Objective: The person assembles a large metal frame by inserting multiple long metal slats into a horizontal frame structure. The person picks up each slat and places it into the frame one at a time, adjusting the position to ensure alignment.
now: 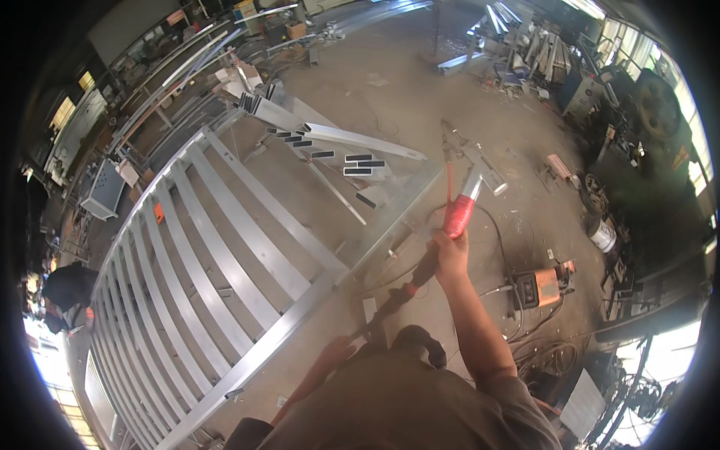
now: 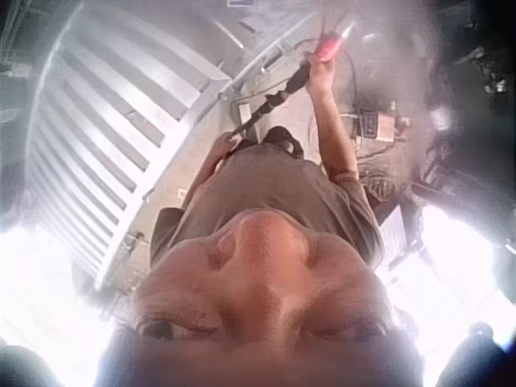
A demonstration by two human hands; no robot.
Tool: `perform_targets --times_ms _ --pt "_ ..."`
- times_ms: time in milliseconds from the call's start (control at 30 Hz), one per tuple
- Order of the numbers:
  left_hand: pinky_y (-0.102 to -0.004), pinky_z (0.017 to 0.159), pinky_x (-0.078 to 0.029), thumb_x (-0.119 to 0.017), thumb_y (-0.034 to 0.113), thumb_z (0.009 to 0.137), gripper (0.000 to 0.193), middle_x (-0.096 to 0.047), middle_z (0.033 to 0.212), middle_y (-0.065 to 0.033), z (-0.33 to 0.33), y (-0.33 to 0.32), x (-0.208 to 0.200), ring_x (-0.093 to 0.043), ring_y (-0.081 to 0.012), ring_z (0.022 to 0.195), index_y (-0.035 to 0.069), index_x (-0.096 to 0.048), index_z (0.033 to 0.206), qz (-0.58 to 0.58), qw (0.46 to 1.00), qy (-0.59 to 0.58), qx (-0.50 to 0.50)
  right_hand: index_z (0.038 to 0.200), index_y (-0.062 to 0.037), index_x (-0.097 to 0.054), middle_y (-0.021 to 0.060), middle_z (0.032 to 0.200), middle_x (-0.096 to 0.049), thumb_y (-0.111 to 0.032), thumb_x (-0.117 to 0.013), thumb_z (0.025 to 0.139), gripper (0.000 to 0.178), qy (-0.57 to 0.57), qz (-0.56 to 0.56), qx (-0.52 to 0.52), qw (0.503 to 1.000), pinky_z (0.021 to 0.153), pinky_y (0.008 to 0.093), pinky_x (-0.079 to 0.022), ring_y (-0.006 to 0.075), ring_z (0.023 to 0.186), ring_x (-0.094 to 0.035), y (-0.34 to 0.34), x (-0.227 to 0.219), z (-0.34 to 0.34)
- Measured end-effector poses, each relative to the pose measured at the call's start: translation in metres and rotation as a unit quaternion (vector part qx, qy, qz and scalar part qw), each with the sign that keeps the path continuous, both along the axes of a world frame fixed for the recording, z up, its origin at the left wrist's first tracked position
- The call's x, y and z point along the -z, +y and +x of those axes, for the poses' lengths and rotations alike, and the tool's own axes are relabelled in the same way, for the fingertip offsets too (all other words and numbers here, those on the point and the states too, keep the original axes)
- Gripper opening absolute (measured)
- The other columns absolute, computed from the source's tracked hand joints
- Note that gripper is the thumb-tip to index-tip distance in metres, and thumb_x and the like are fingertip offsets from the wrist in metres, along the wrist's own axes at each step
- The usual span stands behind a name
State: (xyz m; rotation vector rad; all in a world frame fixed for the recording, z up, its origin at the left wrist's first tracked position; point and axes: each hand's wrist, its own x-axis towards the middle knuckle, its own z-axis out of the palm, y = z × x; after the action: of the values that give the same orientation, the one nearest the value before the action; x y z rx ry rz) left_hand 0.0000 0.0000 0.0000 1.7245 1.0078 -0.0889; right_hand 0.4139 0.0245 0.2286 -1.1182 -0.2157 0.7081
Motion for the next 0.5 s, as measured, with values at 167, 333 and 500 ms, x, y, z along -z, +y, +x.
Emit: perform_targets --times_ms 167,333,500 --pt "-0.0427 0.091 -0.053 -0.07 0.039 0.097 0.05 -0.069 0.118 -0.0174 -0.019 -0.011 0.09 -0.066 -0.0283 0.107 0.003 -0.064 0.132 0.049 0.993 0.023 -0.108 0.102 -0.0084 -0.052 0.005 0.075 -0.057 0.001 -0.07 0.084 0.027 -0.02 -0.079 -0.035 0.996 0.053 0.0356 -0.052 0.0191 0.06 -0.059 0.12 0.067 0.098" --pt "-0.0406 0.089 -0.053 -0.071 0.03 0.097 0.048 -0.07 0.113 -0.0148 0.027 -0.094 0.064 -0.065 -0.0239 0.106 0.002 -0.061 0.135 -0.185 0.84 0.095 -0.501 0.099 -0.0063 -0.058 0.0072 0.074 -0.058 -0.007 -0.074 0.081 0.023 -0.021 -0.202 -0.075 0.976 0.055 0.0404 -0.053 0.0228 0.06 -0.061 0.259 0.19 0.207" --pt "-0.0428 0.089 -0.058 -0.071 0.031 0.094 0.042 -0.076 0.111 -0.0157 0.125 -0.197 0.069 -0.073 -0.0321 0.101 0.001 -0.071 0.124 -0.108 0.826 0.096 -0.545 0.095 -0.0043 -0.065 0.0104 0.083 -0.065 -0.011 -0.072 0.081 0.017 0.022 -0.349 -0.187 0.918 0.065 0.045 -0.055 0.0283 0.069 -0.064 0.325 0.264 0.261"
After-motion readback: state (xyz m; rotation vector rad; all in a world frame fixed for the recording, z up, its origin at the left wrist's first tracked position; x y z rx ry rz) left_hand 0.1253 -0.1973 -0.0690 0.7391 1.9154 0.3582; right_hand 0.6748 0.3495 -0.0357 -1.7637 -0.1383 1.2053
